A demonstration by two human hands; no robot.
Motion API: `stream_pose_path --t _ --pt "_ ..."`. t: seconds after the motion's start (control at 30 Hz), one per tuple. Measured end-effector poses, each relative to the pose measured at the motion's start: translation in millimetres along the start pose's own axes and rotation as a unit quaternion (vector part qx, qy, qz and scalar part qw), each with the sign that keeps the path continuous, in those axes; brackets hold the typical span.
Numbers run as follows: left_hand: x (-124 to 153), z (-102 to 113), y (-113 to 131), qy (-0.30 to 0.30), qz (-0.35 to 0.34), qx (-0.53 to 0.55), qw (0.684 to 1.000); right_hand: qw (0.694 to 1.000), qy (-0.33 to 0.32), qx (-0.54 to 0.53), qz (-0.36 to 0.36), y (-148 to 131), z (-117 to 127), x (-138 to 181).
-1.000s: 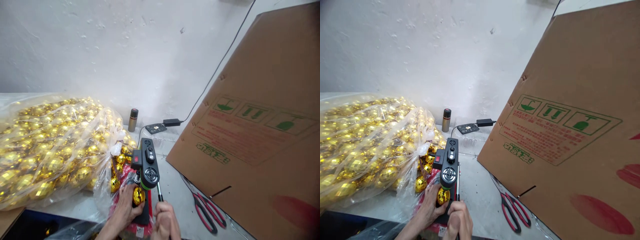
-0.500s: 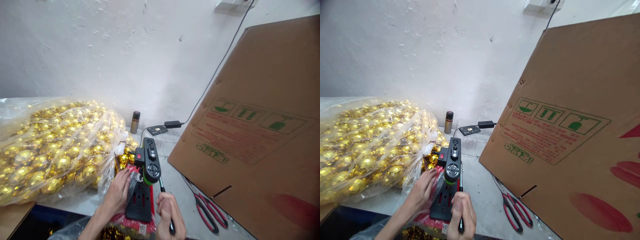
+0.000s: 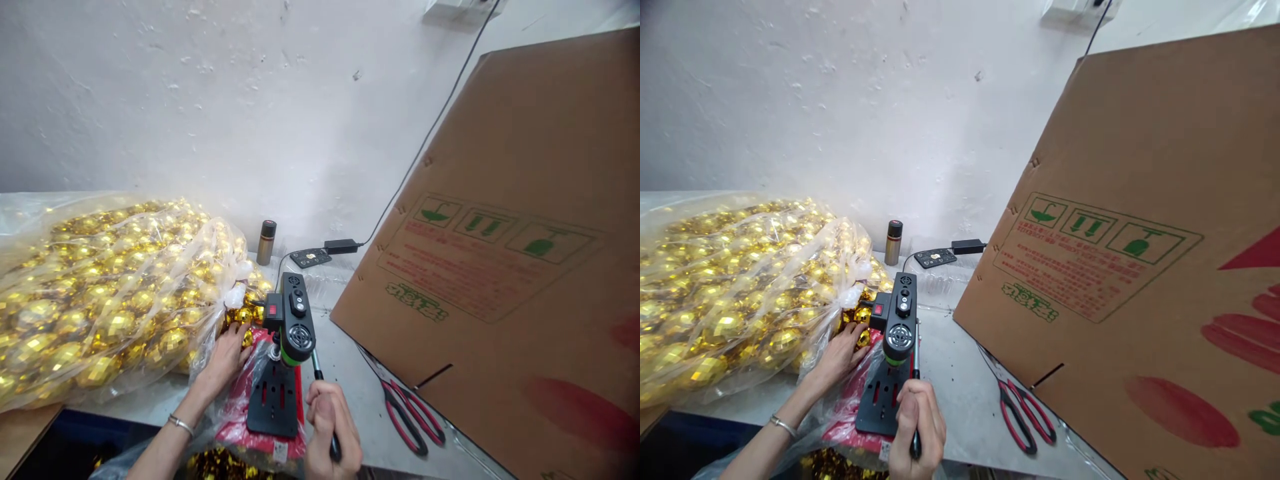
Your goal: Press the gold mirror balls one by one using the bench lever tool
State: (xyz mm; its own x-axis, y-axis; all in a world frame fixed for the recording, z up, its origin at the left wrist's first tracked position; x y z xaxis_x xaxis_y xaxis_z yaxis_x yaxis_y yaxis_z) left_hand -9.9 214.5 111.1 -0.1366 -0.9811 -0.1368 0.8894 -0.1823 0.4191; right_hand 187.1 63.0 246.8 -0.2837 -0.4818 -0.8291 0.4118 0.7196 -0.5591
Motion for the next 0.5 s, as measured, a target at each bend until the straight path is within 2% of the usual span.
stream_pose_path --t 0.07,0.17,0.23,0.3,0.4,0.5 --pt "-4 4 2 0.005 -0.018 0.019 1.000 1.000 -0.011 0.003 0.002 -1 0 -3" --pt "-6 24 -5 0.067 -0.011 0.102 0.993 1.000 -0.020 0.007 0.011 -6 0 -10" --pt "0 38 -15 0.114 0.007 0.192 0.975 1.000 -0.022 0.007 0.014 -10 -1 -15" --pt "10 43 -20 0.127 0.021 0.270 0.954 1.000 -0.014 0.004 0.007 -13 -2 -20" --pt "32 30 -19 0.104 0.045 0.351 0.930 1.000 0.001 -0.005 -0.025 -14 -2 -27" --pt "55 -3 -8 0.056 0.066 0.416 0.905 0.998 -0.008 -0.002 -0.060 -13 -4 -34"
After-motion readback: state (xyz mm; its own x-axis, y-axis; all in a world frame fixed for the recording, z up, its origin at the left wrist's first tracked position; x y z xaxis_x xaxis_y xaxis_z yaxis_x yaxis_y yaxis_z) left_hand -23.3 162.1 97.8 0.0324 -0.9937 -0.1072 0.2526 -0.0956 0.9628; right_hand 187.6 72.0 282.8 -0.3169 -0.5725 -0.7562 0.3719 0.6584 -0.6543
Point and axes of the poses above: each hand's wrist, its own x-axis away from the middle knuckle, its own z-axis out of the back of the hand, y = z × x, the point moved 9 cm from there along -x, towards the middle knuckle, and after that the axes turned 1 degree about -x, right-handed, at the moved point
